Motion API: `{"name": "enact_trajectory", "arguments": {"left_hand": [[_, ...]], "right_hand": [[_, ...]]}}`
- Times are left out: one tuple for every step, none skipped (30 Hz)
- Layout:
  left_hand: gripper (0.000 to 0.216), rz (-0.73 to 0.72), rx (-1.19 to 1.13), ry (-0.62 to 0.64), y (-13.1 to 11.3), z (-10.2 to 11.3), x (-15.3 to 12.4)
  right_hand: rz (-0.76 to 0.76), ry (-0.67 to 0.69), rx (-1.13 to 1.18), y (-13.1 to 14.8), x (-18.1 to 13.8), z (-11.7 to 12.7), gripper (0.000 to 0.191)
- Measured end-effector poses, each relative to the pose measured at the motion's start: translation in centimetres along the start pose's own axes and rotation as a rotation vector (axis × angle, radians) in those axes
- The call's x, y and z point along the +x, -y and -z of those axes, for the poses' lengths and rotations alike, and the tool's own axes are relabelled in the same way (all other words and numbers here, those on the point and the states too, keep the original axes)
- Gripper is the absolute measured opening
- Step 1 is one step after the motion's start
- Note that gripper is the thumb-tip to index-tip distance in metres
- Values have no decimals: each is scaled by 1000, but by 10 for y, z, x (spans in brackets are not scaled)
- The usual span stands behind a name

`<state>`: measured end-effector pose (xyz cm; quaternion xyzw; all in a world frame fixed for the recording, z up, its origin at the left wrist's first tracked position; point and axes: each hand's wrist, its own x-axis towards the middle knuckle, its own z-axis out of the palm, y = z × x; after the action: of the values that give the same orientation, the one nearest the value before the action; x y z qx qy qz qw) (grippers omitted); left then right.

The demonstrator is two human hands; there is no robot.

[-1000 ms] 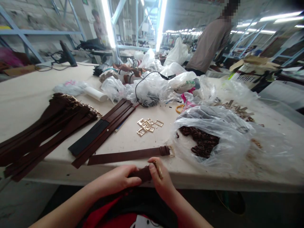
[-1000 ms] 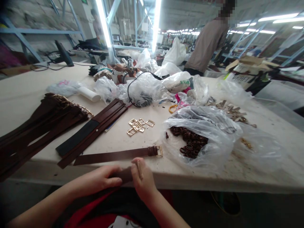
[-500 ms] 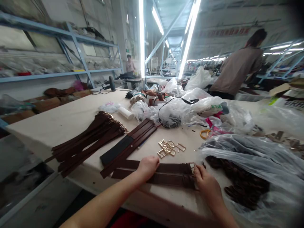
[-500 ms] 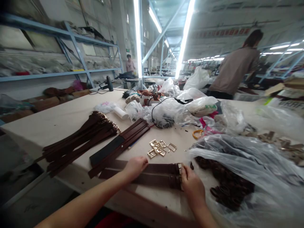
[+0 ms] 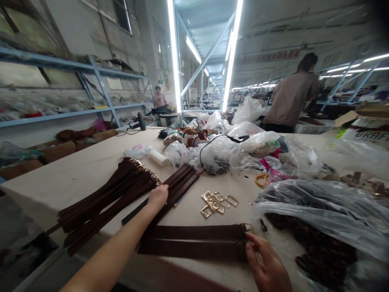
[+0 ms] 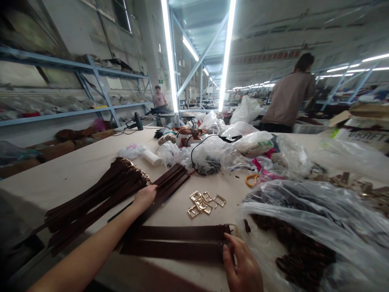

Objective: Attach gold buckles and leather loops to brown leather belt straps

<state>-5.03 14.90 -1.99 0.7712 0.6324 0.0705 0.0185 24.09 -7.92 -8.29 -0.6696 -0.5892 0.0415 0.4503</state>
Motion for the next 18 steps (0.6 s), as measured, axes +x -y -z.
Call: {"name": "enact_trajectory", "arguments": {"left_hand": [[27, 8, -10, -1, 1, 5, 1], [29, 13, -24, -4, 1, 11, 1], [31, 10, -44, -7, 1, 19, -1], [33, -2, -66, -8, -1, 27, -4], [35, -26, -90, -6, -3, 35, -10], [35, -65, -129, 8, -6, 43, -18], [35, -111, -178, 35, -10, 50, -28], [35, -163, -243, 76, -15, 55, -40], [36, -220, -407, 163, -20, 59, -54], [37, -232, -543, 258, -24, 60, -69], [36, -233, -639, 358, -28, 60, -85], [35, -232, -694, 473, -30, 57, -100], [34, -231, -734, 576, -32, 53, -115], [33, -238, -763, 690, -33, 47, -128], [33, -240, -785, 785, -33, 40, -141], [33, -236, -807, 857, -34, 32, -151], [33, -230, -831, 923, -35, 25, -160], [32, -219, -863, 981, -37, 18, -166]], "right_hand": [[-2, 19, 25, 2, -2, 0, 28], [-9, 40, 59, 5, -5, 1, 27], [-24, 67, 101, 9, -7, 1, 26], [-52, 100, 149, 14, -8, 1, 26], [-93, 135, 202, 21, -9, 1, 25], [-143, 172, 259, 28, -9, 0, 25], [-201, 204, 319, 35, -8, -2, 27], [-262, 232, 383, 42, -7, -4, 29], [-320, 248, 457, 48, -5, -6, 32], [-368, 259, 548, 52, -4, -8, 37], [-401, 265, 657, 55, -2, -10, 45], [-424, 261, 770, 56, -1, -11, 53], [-446, 245, 868, 56, 0, -11, 58], [-472, 215, 940, 56, 1, -10, 58], [-500, 179, 978, 56, 2, -9, 54], [-530, 151, 988, 56, 1, -7, 46], [-558, 136, 982, 57, 1, -5, 38], [-575, 146, 971, 58, 0, -3, 32]]}}
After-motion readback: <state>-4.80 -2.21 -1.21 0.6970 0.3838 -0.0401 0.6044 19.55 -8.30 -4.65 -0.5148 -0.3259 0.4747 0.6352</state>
